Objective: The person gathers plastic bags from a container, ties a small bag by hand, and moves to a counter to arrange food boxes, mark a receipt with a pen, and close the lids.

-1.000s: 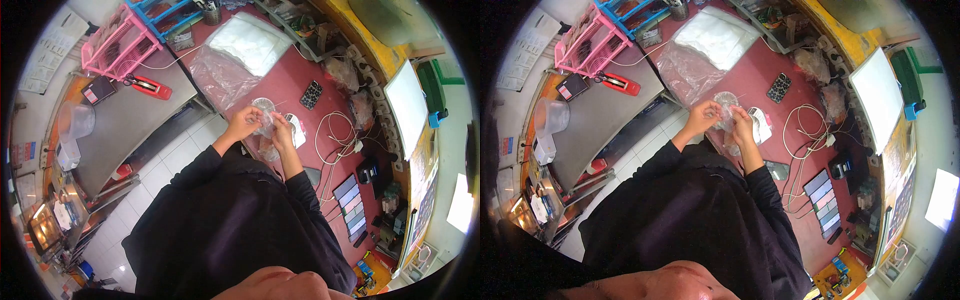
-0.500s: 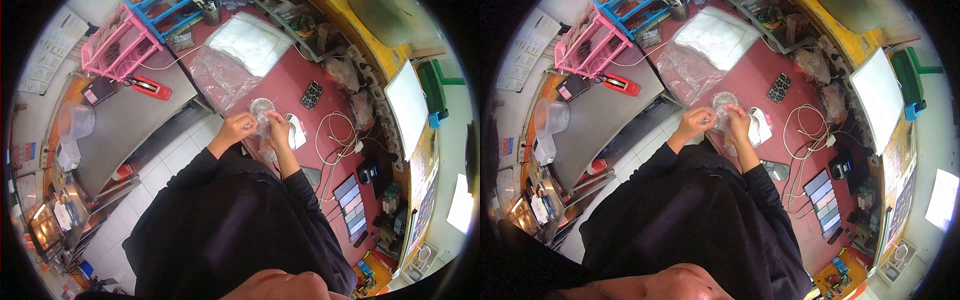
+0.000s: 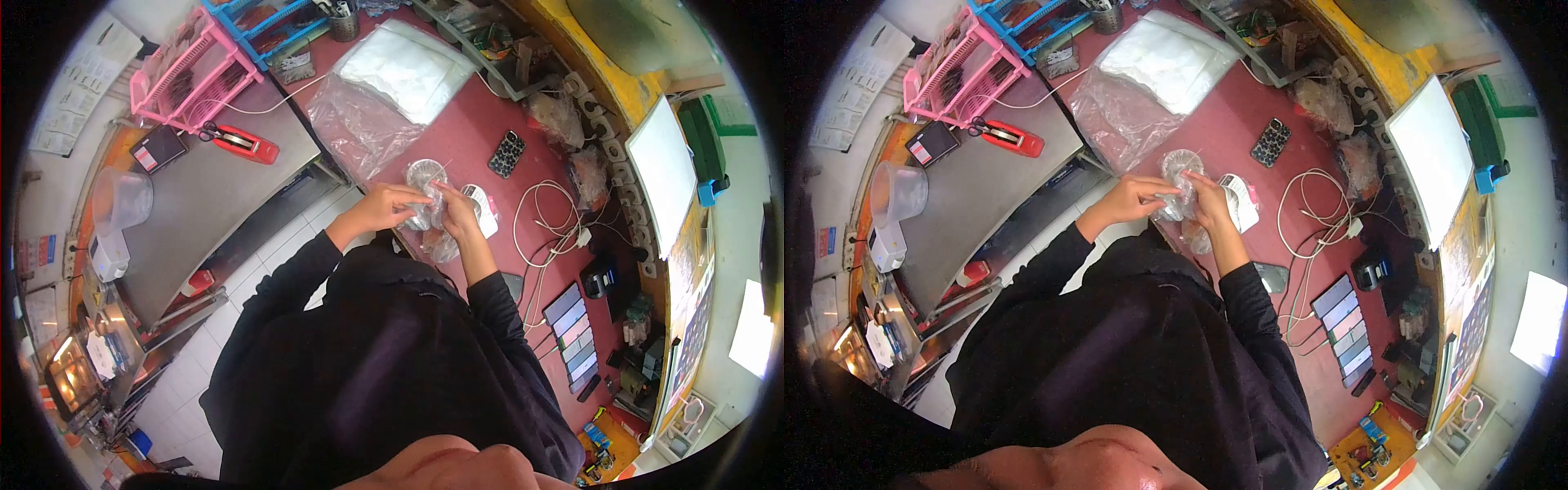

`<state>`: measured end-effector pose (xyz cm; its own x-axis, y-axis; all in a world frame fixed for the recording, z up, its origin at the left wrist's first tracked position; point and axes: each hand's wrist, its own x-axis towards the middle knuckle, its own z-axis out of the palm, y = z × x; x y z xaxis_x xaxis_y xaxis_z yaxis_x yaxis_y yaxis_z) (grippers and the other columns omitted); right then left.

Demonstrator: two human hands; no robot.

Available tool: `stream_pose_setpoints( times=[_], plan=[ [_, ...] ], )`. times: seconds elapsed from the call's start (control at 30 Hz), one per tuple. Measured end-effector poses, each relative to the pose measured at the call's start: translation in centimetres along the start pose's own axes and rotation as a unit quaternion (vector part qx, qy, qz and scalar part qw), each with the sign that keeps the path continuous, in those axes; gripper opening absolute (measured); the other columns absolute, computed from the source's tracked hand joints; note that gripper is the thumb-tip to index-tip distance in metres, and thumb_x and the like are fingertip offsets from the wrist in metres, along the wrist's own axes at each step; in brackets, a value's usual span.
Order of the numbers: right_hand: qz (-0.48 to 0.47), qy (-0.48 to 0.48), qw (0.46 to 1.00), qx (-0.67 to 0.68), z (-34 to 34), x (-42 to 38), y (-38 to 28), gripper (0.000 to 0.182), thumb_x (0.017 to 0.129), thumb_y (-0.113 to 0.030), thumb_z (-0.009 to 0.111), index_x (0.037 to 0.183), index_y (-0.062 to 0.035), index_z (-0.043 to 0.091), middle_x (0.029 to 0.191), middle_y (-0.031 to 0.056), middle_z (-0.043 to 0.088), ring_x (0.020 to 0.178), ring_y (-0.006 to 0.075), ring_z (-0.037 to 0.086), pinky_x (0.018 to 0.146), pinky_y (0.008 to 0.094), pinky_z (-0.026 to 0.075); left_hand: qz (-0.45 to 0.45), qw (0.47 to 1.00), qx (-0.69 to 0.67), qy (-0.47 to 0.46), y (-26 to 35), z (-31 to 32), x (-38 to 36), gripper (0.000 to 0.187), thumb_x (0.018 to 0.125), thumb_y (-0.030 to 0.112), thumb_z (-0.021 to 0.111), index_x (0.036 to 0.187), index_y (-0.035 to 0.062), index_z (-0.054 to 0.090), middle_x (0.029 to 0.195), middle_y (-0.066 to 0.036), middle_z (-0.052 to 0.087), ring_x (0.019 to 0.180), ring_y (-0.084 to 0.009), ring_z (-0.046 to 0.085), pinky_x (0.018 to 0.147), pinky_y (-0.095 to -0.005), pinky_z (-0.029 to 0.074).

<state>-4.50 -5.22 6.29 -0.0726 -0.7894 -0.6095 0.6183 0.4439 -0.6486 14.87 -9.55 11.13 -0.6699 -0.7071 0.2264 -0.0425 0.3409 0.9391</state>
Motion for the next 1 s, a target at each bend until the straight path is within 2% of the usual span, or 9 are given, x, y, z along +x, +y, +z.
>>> stream_pose_setpoints(
  times=[0.07,0.17,0.4,0.5,0.57,0.6,0.67,0.8,1.0],
  plan=[
    [0.006,-0.022,1.0,-0.015,-0.3,0.3,0.1,0.024,0.089,-0.004,0.056,0.11,0.0046,0.062,0.107,0.0104,0.064,0.091,0.0158,0.062,0.079,0.0265,0.05,0.115,0.988,0.102,-0.02,-1.0,-0.3,0.5,0.021,0.077,0.003,0.07,0.097,0.006,0.072,0.096,-0.008,0.069,0.082,-0.0211,0.067,0.064,-0.03,0.053],
    [0.002,-0.041,0.998,-0.039,-0.4,0.6,0.5,0.024,0.089,-0.004,0.055,0.111,0.0045,0.062,0.106,0.0104,0.064,0.091,0.0156,0.061,0.079,0.0271,0.05,0.164,0.98,0.108,-0.032,-1.5,-0.4,1.3,0.016,0.078,0.005,0.069,0.094,0.0058,0.072,0.093,-0.009,0.068,0.079,-0.0231,0.066,0.068,-0.031,0.052],
    [-0.012,-0.025,0.999,-0.041,-0.7,0.2,0.7,0.025,0.093,-0.007,0.05,0.114,0.0028,0.06,0.108,0.0105,0.063,0.089,0.0164,0.061,0.076,0.0289,0.052,0.157,0.984,0.073,-0.046,-1.5,0.4,1.6,0.013,0.079,0.006,0.068,0.092,0.0038,0.071,0.089,-0.008,0.068,0.077,-0.0222,0.066,0.069,-0.0305,0.052],
    [-0.111,-0.011,0.986,-0.127,-0.3,-0.3,0.8,0.022,0.092,-0.006,0.055,0.11,0.0033,0.064,0.103,0.0096,0.066,0.089,0.0143,0.062,0.076,0.0267,0.051,0.115,0.993,0.032,0.001,-2.2,1.2,1.6,0.012,0.083,0.008,0.067,0.093,0.003,0.071,0.089,-0.006,0.068,0.073,-0.0161,0.064,0.061,-0.0271,0.05],
    [-0.18,0.024,0.966,-0.187,0.6,-0.7,0.9,0.021,0.091,-0.006,0.057,0.107,0.0036,0.065,0.1,0.0093,0.067,0.088,0.0131,0.062,0.076,0.025,0.05,-0.153,0.978,-0.136,0.048,-2.1,2.0,1.5,0.017,0.087,0.018,0.066,0.091,0.0012,0.07,0.079,-0.004,0.066,0.058,-0.0113,0.058,0.05,-0.0247,0.045],
    [-0.248,0.058,0.936,-0.243,1.1,-1.1,0.9,0.019,0.09,-0.006,0.06,0.105,0.0039,0.067,0.097,0.0091,0.069,0.088,0.0119,0.063,0.077,0.0234,0.05,-0.154,0.977,-0.136,0.049,-2.2,2.2,1.6,0.017,0.087,0.018,0.066,0.091,0.0012,0.07,0.079,-0.004,0.066,0.058,-0.0113,0.058,0.05,-0.0247,0.045],
    [-0.271,0.083,0.922,-0.262,1.7,-1.9,0.7,0.018,0.088,-0.005,0.062,0.103,0.0039,0.068,0.094,0.0088,0.07,0.086,0.0114,0.064,0.076,0.0227,0.05,-0.223,0.942,-0.246,0.055,-2.6,2.4,1.9,0.024,0.09,0.024,0.064,0.09,0.0015,0.07,0.075,-0.001,0.063,0.052,-0.005,0.05,0.044,-0.0214,0.038],
    [-0.35,0.135,0.89,-0.259,1.9,-2.4,1.0,0.016,0.084,-0.007,0.07,0.097,0.0015,0.071,0.086,0.0071,0.071,0.073,0.0095,0.064,0.066,0.022,0.05,-0.236,0.936,-0.259,0.032,-3.3,2.5,2.1,0.025,0.09,0.026,0.063,0.088,0.0022,0.07,0.072,0.0,0.061,0.05,-0.0052,0.046,0.045,-0.0221,0.039],
    [-0.383,0.115,0.859,-0.32,1.4,-2.2,1.0,0.015,0.083,-0.004,0.068,0.097,-0.0011,0.071,0.084,0.0083,0.071,0.071,0.0107,0.066,0.065,0.0222,0.05,-0.244,0.934,-0.26,-0.004,-3.6,2.4,2.0,0.022,0.09,0.024,0.063,0.088,0.0027,0.069,0.068,0.002,0.059,0.05,-0.0048,0.045,0.044,-0.0222,0.039]
  ],
)
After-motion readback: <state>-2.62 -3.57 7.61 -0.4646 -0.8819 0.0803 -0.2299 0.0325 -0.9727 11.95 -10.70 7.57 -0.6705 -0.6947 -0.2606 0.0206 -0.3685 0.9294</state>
